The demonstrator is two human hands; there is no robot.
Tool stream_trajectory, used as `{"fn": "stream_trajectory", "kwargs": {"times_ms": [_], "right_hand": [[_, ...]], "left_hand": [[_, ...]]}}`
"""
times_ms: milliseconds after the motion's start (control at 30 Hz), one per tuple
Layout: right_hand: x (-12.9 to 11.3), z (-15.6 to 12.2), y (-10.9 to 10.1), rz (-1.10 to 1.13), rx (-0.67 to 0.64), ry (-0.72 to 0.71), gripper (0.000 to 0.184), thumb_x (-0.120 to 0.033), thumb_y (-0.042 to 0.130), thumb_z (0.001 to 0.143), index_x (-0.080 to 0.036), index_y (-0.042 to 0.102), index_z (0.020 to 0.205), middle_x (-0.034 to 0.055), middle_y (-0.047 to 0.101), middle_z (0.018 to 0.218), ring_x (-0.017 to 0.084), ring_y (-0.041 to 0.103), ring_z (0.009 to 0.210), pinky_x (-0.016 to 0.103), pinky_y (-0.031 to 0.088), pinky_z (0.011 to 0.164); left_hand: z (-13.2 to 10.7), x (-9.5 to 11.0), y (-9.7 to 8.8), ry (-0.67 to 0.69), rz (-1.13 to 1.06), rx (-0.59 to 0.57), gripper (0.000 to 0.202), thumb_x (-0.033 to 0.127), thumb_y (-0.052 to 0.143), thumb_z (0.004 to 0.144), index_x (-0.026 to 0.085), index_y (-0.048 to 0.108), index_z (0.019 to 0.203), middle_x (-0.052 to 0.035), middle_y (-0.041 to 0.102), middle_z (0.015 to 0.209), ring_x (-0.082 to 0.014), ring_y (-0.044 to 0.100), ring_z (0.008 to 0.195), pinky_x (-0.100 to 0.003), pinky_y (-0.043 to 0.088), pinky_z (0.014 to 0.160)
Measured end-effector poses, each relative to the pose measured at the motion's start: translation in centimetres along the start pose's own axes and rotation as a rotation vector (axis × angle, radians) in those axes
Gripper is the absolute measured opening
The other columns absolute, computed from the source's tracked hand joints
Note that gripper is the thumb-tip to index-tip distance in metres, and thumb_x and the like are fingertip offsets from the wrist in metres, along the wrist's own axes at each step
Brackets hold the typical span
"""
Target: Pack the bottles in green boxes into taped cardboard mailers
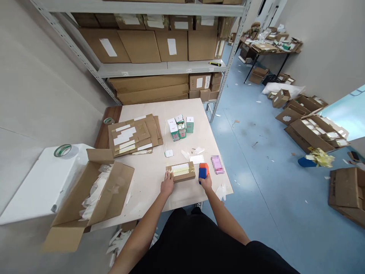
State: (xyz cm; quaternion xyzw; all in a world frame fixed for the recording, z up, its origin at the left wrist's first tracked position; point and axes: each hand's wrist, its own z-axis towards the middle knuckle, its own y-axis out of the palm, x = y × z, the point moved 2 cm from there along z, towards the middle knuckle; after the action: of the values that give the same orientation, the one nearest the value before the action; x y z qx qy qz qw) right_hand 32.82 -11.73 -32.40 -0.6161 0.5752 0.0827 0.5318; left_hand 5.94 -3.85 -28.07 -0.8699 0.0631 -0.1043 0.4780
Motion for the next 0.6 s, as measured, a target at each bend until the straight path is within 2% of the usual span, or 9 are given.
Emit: {"fn": "stream_trajectory", "kwargs": {"times_ms": [33, 100, 233, 333, 400, 467, 600], "right_hand": [[-1.4, -0.1, 0.0, 0.123, -0.018, 0.095, 0.041, -0.046, 0.065, 0.077, -0.02, 0.066, 0.109, 0.0087, 0.074, 0.094, 0.028, 0.073, 0.085, 0.035, 0.058, 0.07], [-4.6, -0.4, 0.0, 0.364, -0.033, 0.123, 0.044, -0.056, 0.064, 0.079, -0.02, 0.065, 0.103, 0.0086, 0.075, 0.097, 0.025, 0.072, 0.088, 0.032, 0.058, 0.072], [-10.6, -1.5, 0.4, 0.604, -0.107, -0.056, 0.046, -0.059, 0.075, 0.076, -0.021, 0.064, 0.099, 0.0057, 0.076, 0.098, 0.023, 0.071, 0.09, 0.032, 0.058, 0.078], [-13.8, -2.1, 1.2, 0.693, -0.232, -0.192, 0.048, -0.056, 0.079, 0.076, -0.022, 0.064, 0.106, 0.0058, 0.076, 0.102, 0.024, 0.072, 0.095, 0.036, 0.058, 0.086], [-15.0, -2.3, 2.0, 0.688, -0.346, -0.261, 0.052, -0.054, 0.082, 0.074, -0.022, 0.065, 0.112, 0.0066, 0.077, 0.104, 0.026, 0.073, 0.1, 0.039, 0.057, 0.09], [-15.1, -2.6, 3.1, 0.639, -0.453, -0.288, 0.057, -0.052, 0.086, 0.07, -0.021, 0.067, 0.114, 0.0077, 0.078, 0.104, 0.029, 0.073, 0.103, 0.043, 0.057, 0.093], [-12.9, -3.4, 5.1, 0.536, -0.545, -0.257, 0.062, -0.047, 0.093, 0.062, -0.021, 0.071, 0.114, 0.0084, 0.078, 0.106, 0.031, 0.072, 0.104, 0.048, 0.054, 0.099]], "left_hand": [[-0.2, -0.1, 0.1, 0.011, -0.005, 0.008, 0.075, 0.018, 0.04, 0.097, 0.022, 0.016, 0.167, -0.0132, 0.009, 0.175, -0.0282, 0.004, 0.162, -0.046, 0.054, 0.101], [-0.5, -0.2, 0.1, 0.027, -0.016, 0.017, 0.08, 0.013, 0.041, 0.094, 0.025, 0.014, 0.168, -0.0108, 0.008, 0.175, -0.0271, 0.004, 0.162, -0.046, 0.055, 0.099], [-0.8, -0.8, 0.0, 0.06, -0.05, 0.042, 0.085, 0.006, 0.043, 0.09, 0.031, 0.018, 0.167, -0.0088, 0.013, 0.175, -0.0248, 0.007, 0.162, -0.046, 0.051, 0.104], [-1.0, -1.5, 0.0, 0.106, -0.079, 0.069, 0.085, 0.004, 0.041, 0.09, 0.031, 0.02, 0.167, -0.0077, 0.016, 0.174, -0.0231, 0.011, 0.161, -0.046, 0.046, 0.111], [-1.0, -2.0, 0.1, 0.137, -0.098, 0.081, 0.086, 0.002, 0.04, 0.088, 0.031, 0.02, 0.167, -0.0064, 0.015, 0.174, -0.0228, 0.011, 0.161, -0.047, 0.044, 0.113], [-0.9, -2.5, 0.3, 0.161, -0.113, 0.08, 0.089, 0.001, 0.042, 0.086, 0.03, 0.019, 0.167, -0.0056, 0.012, 0.175, -0.0232, 0.009, 0.162, -0.047, 0.044, 0.113], [-0.7, -2.6, 0.9, 0.17, -0.155, 0.019, 0.097, 0.003, 0.051, 0.081, 0.029, 0.016, 0.167, -0.0063, 0.006, 0.175, -0.026, 0.001, 0.162, -0.048, 0.046, 0.112]]}}
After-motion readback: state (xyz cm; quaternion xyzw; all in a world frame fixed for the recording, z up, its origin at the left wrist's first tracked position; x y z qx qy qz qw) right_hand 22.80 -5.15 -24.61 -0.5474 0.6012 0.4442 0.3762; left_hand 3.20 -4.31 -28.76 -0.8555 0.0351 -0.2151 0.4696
